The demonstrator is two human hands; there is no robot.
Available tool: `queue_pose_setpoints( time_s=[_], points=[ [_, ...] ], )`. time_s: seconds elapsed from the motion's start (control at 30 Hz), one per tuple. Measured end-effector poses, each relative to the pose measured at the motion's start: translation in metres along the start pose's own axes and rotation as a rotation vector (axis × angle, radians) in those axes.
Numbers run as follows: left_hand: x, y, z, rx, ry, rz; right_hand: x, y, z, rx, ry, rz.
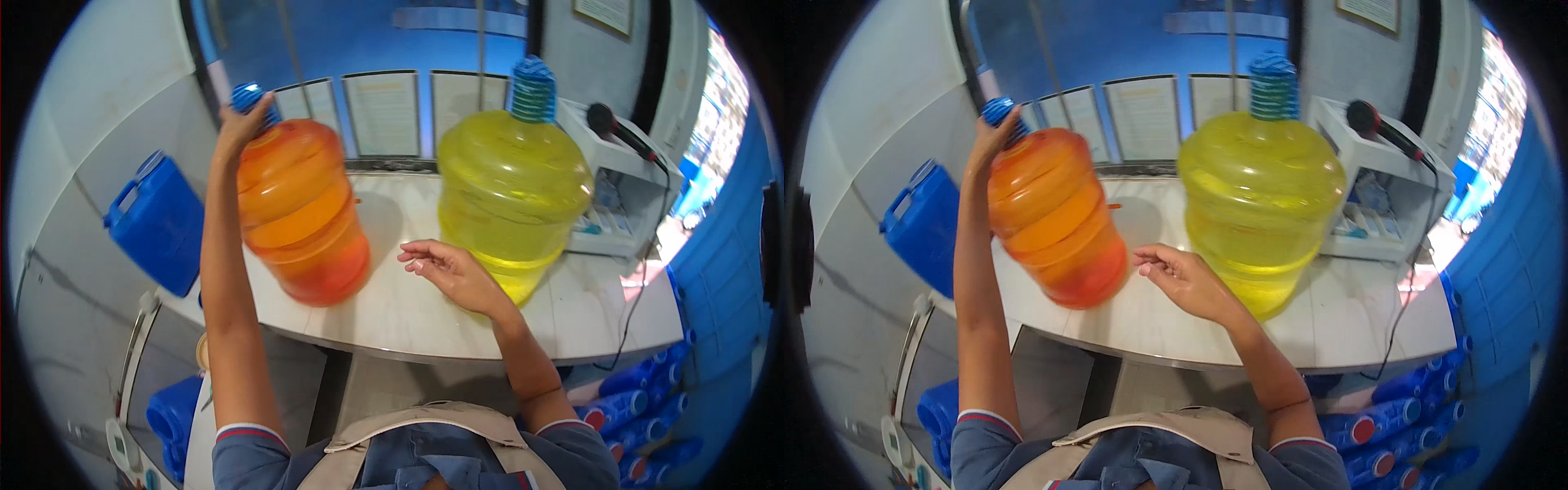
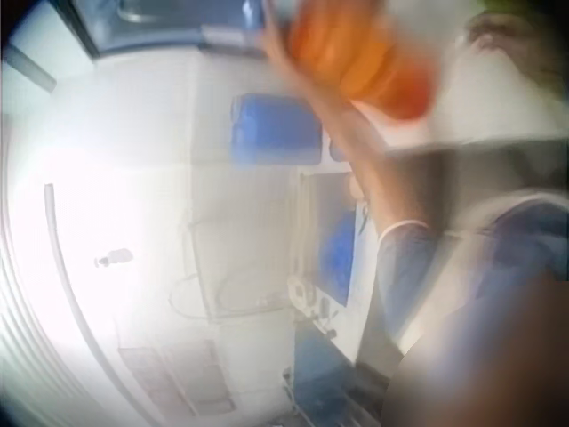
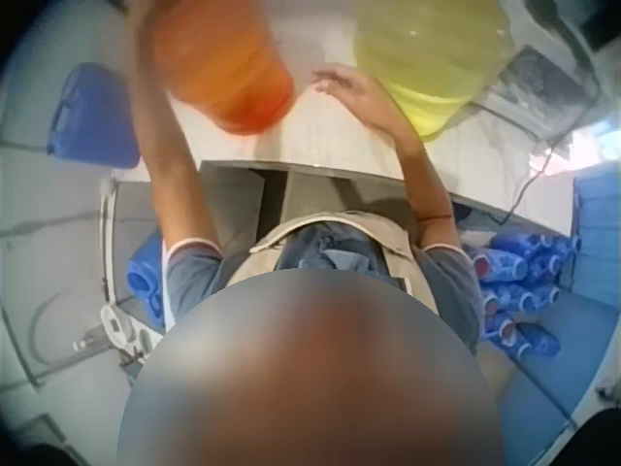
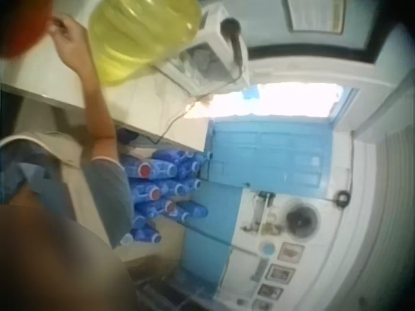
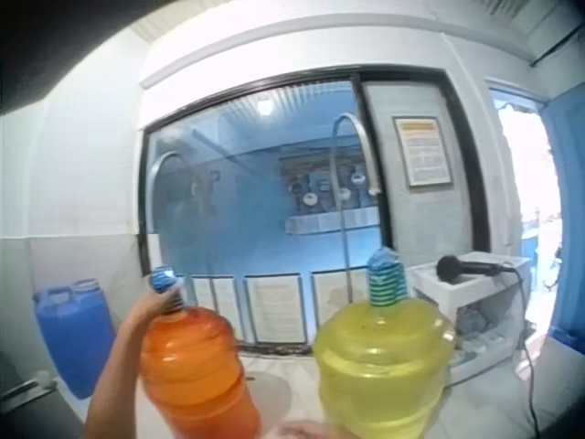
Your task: The person cleans a blue plastic container with a sponge and water, then seals the necks of two large water jugs with plastic wrap and a heat gun. The person also uses scissors to trim excess plastic from the container's opening.
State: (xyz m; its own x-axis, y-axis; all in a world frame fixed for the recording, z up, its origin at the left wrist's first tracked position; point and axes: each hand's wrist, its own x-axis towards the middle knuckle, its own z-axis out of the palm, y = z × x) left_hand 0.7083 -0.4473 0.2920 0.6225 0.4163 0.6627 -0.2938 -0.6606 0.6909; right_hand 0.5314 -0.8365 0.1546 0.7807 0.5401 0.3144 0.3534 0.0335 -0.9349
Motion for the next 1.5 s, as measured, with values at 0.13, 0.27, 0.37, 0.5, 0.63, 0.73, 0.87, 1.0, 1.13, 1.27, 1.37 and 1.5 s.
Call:
queue_pose_setpoints(
  time_s=[0.13, 0.27, 0.37, 0.5, 0.63, 0.73, 0.87, 1.0, 1.13, 1.27, 1.37, 1.5],
  points=[
    [0.013, -0.052, -0.021, 0.092, -0.083, 0.132, -0.027, -0.029, -0.061, -0.029, 0.069, -0.089],
    [-0.016, -0.021, -0.016, 0.284, 0.068, 0.182, -0.049, -0.089, -0.169, -0.452, 0.479, -0.228],
    [-0.077, 0.039, 0.047, 0.988, 0.595, 0.013, -0.054, -0.117, -0.268, -0.563, 0.731, -0.249],
    [-0.152, 0.137, 0.119, -0.06, 0.054, 0.406, -0.01, -0.099, -0.397, -1.383, 0.787, 0.152],
    [-0.21, 0.275, 0.183, -0.631, -0.406, 0.023, 0.043, -0.065, -0.481, -1.489, 0.435, 0.749],
    [-0.205, 0.299, 0.22, -0.503, -0.33, 0.059, 0.063, -0.042, -0.504, -1.561, 0.477, 0.772],
    [-0.192, 0.287, 0.234, -0.43, -0.269, 0.042, 0.064, -0.036, -0.489, -1.567, 0.569, 0.596],
    [-0.198, 0.284, 0.235, -0.435, -0.315, 0.049, 0.034, -0.076, -0.489, -1.22, 0.576, 0.396],
    [-0.19, 0.276, 0.238, -0.378, -0.281, 0.076, -0.011, -0.127, -0.452, -0.583, 0.554, 0.052],
    [-0.189, 0.275, 0.247, -0.289, -0.226, 0.066, -0.049, -0.157, -0.418, -0.124, 0.437, -0.076],
    [-0.183, 0.268, 0.245, -0.245, -0.218, 0.118, -0.069, -0.172, -0.379, -0.069, 0.407, -0.161],
    [-0.203, 0.288, 0.239, -0.199, -0.127, 0.103, -0.089, -0.186, -0.354, -0.005, 0.355, -0.124]
  ],
)
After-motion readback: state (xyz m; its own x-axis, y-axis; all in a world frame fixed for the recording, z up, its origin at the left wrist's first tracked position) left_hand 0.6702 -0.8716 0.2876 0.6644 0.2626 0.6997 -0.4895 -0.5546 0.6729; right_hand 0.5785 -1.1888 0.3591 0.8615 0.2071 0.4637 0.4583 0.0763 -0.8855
